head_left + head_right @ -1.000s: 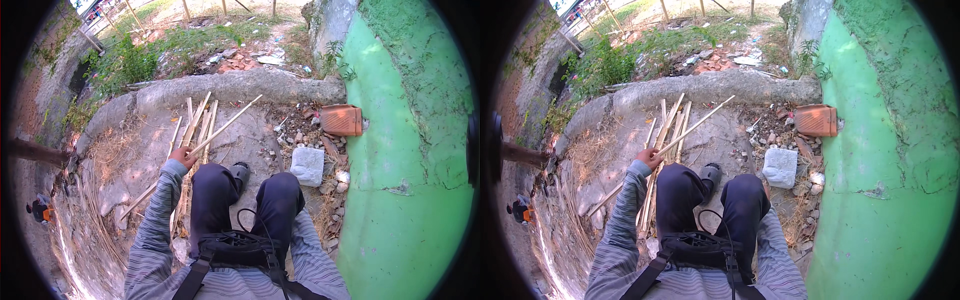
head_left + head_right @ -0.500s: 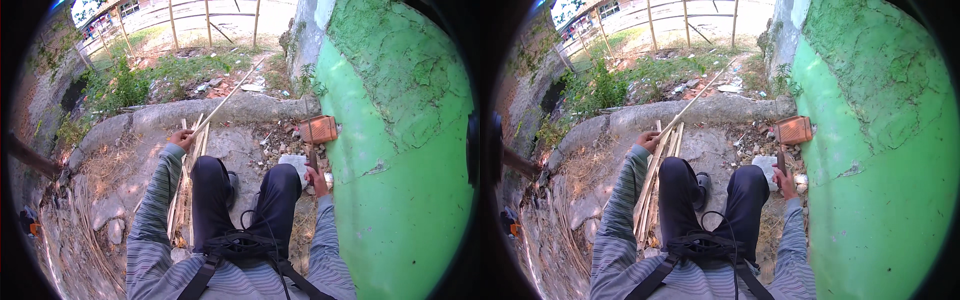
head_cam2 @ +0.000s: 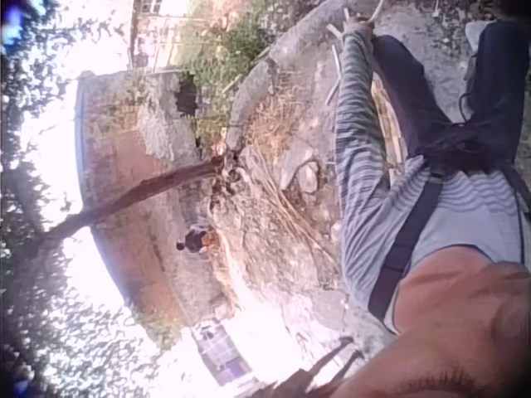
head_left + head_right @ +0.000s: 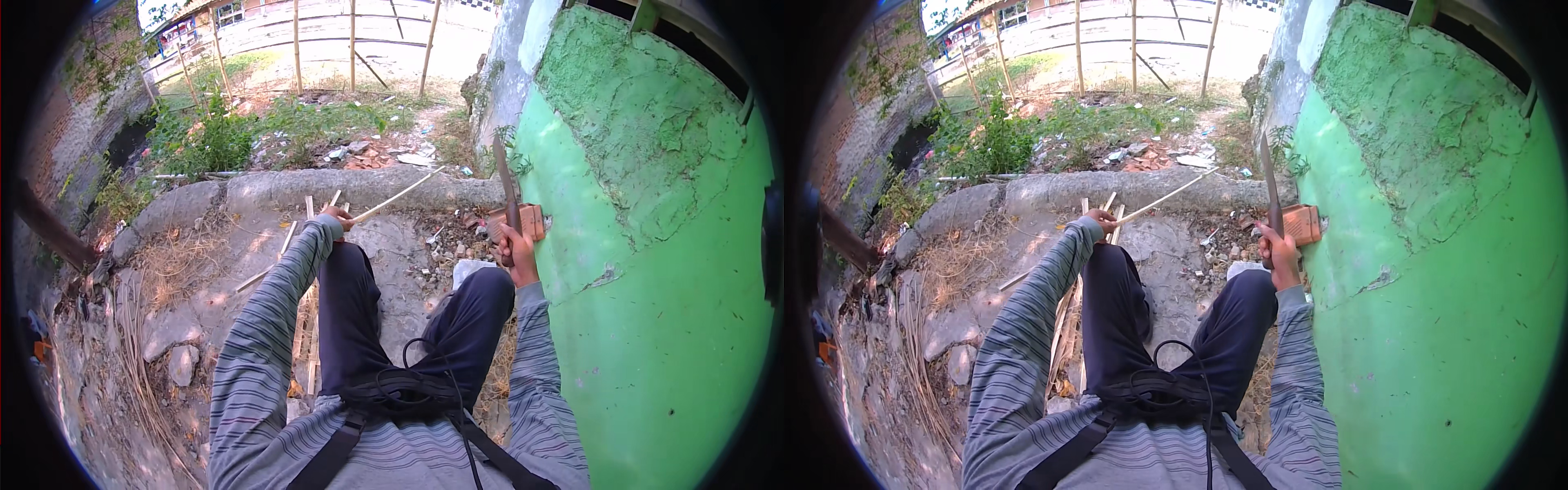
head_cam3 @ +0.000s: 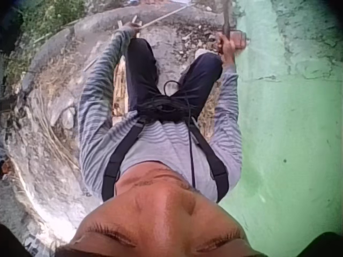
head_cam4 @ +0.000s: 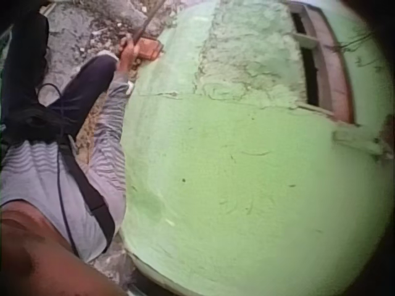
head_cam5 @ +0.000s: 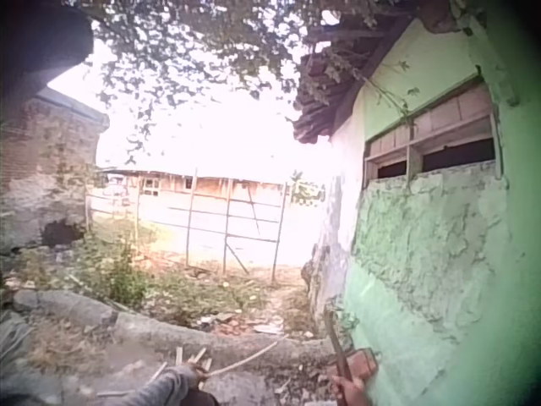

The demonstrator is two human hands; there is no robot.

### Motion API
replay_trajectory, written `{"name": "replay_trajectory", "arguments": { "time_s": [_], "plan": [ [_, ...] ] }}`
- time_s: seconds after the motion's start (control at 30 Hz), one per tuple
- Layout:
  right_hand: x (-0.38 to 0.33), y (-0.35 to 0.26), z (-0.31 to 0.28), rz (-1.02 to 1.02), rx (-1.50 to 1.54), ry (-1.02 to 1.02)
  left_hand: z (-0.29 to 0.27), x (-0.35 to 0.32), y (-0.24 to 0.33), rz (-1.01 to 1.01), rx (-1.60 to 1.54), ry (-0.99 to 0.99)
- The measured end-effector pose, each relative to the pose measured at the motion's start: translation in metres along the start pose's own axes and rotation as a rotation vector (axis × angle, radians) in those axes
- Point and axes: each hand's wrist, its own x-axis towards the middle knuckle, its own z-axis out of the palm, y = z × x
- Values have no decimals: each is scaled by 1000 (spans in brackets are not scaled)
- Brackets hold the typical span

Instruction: The person strips the outer bark from a length of bamboo using a knife while seated outdoors.

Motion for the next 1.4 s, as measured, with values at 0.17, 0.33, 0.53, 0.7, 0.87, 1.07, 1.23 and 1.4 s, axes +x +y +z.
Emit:
{"name": "replay_trajectory", "arguments": {
  "time_s": [0.17,0.33,0.53,0.7,0.87,1.07,1.23,1.4],
  "plan": [
    [22,21,55,-120,-108,-67,14,34,29,37,654,104],
    [40,75,97,-228,-365,-74,38,46,22,222,1142,268],
    [26,87,112,-279,-332,-173,109,16,73,146,1060,238],
    [-7,50,149,-275,-257,-367,131,28,52,120,1050,298],
    [-38,19,167,-319,-139,-524,144,24,58,193,1031,290],
    [-62,-6,189,-470,-227,-597,152,26,48,247,1012,298],
    [-70,-29,191,-390,-239,-555,157,23,47,311,991,309],
    [-54,-24,188,-411,-270,-508,167,19,59,426,969,312]
  ]
}}
